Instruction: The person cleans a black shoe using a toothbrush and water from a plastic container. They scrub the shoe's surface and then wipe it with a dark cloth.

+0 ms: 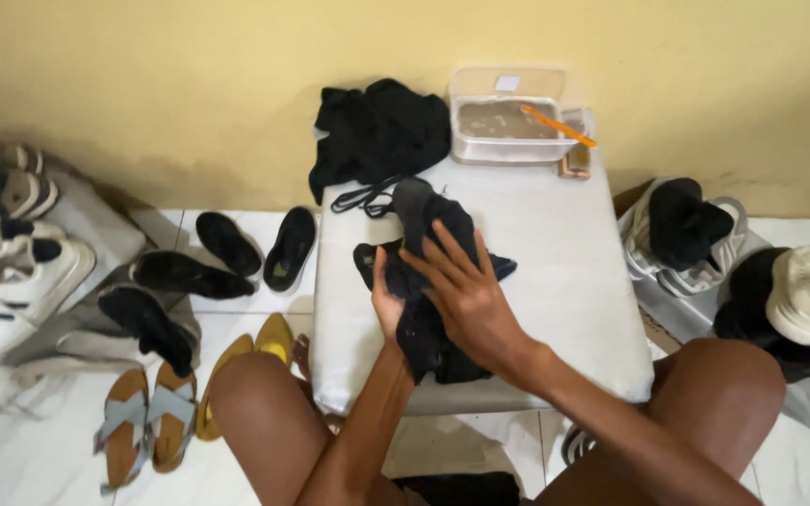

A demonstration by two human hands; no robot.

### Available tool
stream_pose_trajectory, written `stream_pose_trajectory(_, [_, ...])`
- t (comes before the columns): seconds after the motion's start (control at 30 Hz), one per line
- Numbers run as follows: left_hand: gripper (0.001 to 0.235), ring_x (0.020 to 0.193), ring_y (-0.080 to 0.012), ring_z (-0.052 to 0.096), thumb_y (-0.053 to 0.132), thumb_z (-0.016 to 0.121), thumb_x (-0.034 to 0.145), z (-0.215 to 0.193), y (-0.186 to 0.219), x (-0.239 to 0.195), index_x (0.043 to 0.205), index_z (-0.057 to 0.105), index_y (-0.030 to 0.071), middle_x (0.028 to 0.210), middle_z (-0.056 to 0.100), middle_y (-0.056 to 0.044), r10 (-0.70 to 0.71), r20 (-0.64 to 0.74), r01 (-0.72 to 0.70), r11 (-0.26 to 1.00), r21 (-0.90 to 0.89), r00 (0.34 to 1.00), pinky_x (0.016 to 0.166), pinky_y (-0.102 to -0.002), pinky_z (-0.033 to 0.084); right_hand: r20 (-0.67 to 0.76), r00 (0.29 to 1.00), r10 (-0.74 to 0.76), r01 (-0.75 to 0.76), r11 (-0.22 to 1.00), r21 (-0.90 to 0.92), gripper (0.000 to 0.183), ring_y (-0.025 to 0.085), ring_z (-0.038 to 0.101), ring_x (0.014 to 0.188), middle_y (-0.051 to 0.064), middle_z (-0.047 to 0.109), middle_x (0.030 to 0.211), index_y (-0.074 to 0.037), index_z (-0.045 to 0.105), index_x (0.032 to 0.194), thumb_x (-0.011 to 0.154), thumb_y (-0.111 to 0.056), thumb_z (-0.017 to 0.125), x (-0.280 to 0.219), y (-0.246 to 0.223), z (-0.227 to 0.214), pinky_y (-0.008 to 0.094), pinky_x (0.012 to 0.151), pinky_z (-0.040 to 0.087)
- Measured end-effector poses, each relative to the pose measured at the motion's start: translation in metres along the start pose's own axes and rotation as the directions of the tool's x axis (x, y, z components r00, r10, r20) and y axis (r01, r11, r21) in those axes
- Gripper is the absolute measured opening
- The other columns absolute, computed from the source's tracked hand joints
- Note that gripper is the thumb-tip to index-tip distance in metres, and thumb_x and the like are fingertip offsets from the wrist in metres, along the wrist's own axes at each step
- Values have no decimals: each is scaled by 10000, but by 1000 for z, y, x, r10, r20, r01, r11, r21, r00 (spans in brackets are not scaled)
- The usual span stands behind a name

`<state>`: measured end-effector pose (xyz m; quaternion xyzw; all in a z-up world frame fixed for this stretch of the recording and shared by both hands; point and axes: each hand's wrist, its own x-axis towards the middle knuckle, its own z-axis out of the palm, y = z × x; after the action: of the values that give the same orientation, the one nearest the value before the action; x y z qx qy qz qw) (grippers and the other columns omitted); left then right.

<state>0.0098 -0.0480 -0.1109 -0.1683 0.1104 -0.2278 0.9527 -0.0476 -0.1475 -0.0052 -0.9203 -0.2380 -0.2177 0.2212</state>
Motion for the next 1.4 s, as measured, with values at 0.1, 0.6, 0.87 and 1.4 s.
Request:
stream_pose_trajectory(0.1, [551,1008,-300,733,504,607,1008,2,13,-6,1277,678,28,1131,735,-211,-188,25,182,969,165,982,914,-343,599,110,994,-19,27,997,-67,480,356,353,1499,164,585,1449,-14,498,1466,992,-46,565,-20,-6,3,681,1214,169])
stream_pose_trajectory(0.6, [480,1263,-307,601,490,636,928,59,-23,-25,1290,665,178,1348,661,-147,66,-386,30,971,238,920,1119,-461,445,166,986,32,-90,932,351,339,295,753,1099,185,683,1330,10,624,1276,975,20,471,-108,-12,-40,549,1188,351])
stream_pose_trajectory(0.87, [458,1143,-389,679,382,634,979,40,-30,-26,1301,680,59,1245,698,-245,128,-255,-59,963,263,959,1052,-559,492,-11,437,900,-165,93,982,570,336,458,1431,190,380,1602,-114,373,1555,1094,-443,433,-31,38,-69,520,1185,390])
stream_pose_trajectory(1.4, [538,1171,-444,659,502,509,1051,72,-22,-40,1300,684,58,1269,658,-309,-108,-78,120,978,170,991,1038,-590,510,-1,1000,7,-7,992,124,384,440,390,1475,148,673,1318,-2,637,1351,995,-101,533,-56,-41,-16,606,1205,238])
